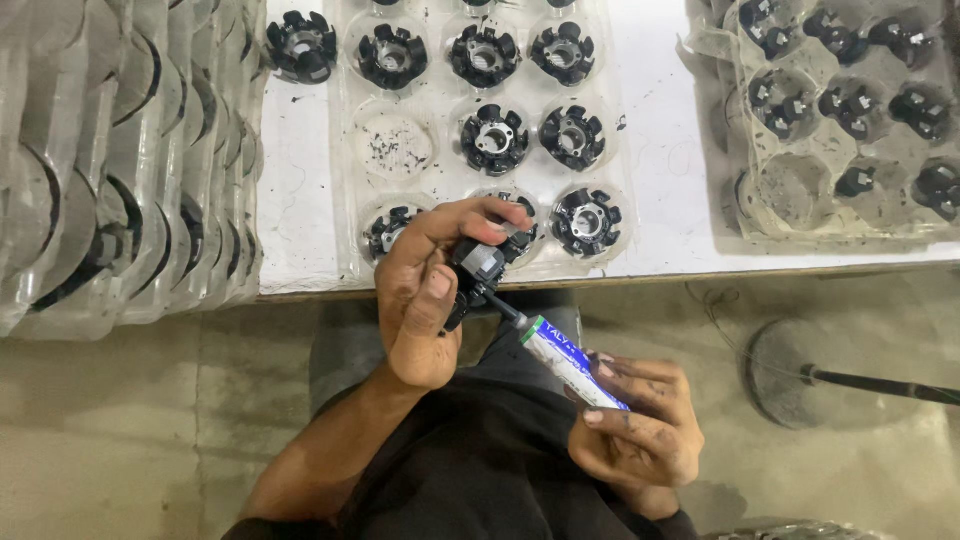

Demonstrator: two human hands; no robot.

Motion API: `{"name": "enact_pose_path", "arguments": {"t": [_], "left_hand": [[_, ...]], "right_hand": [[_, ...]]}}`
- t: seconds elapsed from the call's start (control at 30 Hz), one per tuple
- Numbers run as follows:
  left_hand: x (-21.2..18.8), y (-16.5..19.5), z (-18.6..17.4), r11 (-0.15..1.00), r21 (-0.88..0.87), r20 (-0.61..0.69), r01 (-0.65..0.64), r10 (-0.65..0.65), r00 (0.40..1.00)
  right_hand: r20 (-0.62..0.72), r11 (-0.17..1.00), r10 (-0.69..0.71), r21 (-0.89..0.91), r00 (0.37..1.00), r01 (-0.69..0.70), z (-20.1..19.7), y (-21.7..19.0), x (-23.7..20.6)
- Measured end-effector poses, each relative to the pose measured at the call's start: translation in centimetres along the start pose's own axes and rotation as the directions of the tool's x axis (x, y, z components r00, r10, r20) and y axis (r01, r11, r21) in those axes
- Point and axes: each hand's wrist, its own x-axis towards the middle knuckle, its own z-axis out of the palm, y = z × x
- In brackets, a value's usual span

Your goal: The person sits at a workbench with trays of black rotor-like components. They pick up one component at a time, hold it in one hand, and squeeze adhesive from a tube onto its hub, then place it back into the tray and repeat for successive components.

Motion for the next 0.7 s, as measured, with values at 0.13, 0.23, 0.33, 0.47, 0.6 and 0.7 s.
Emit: {"name": "enact_pose_path", "arguments": {"t": [0.13, 0.23, 0.33, 0.47, 0.6, 0.7], "left_hand": [[0.0, -0.2, 0.0, 0.999, -0.042, -0.009, 0.009, -0.01, 1.0], [-0.1, -0.2, 0.0, 0.998, -0.05, -0.019, 0.023, -0.024, 1.0], [-0.2, -0.2, 0.2, 0.995, -0.09, -0.055, 0.034, -0.039, 0.998], [-0.4, -0.6, 1.0, 0.959, -0.283, -0.185, 0.025, -0.08, 0.979], [-0.8, -0.9, 1.8, 0.797, -0.601, -0.295, 0.069, -0.302, 0.907], [-0.9, -1.1, 2.2, 0.668, -0.739, -0.315, 0.087, -0.457, 0.832]], "right_hand": [[-0.004, 0.999, -0.042, 0.003, 0.999, 0.042, -0.1, 0.2, 0.0], [0.068, 1.0, -0.023, 0.017, 0.997, 0.022, -0.9, 0.1, 0.0], [0.088, 1.0, -0.017, 0.027, 0.996, 0.015, -1.3, 0.0, 0.0], [0.068, 1.0, 0.013, -0.002, 0.998, -0.013, -0.7, -0.1, 0.0], [-0.084, 0.999, 0.04, -0.02, 0.996, -0.042, 0.6, -0.1, -0.1], [-0.126, 0.999, 0.041, 0.006, 0.991, -0.04, 0.9, 0.0, -0.1]]}}
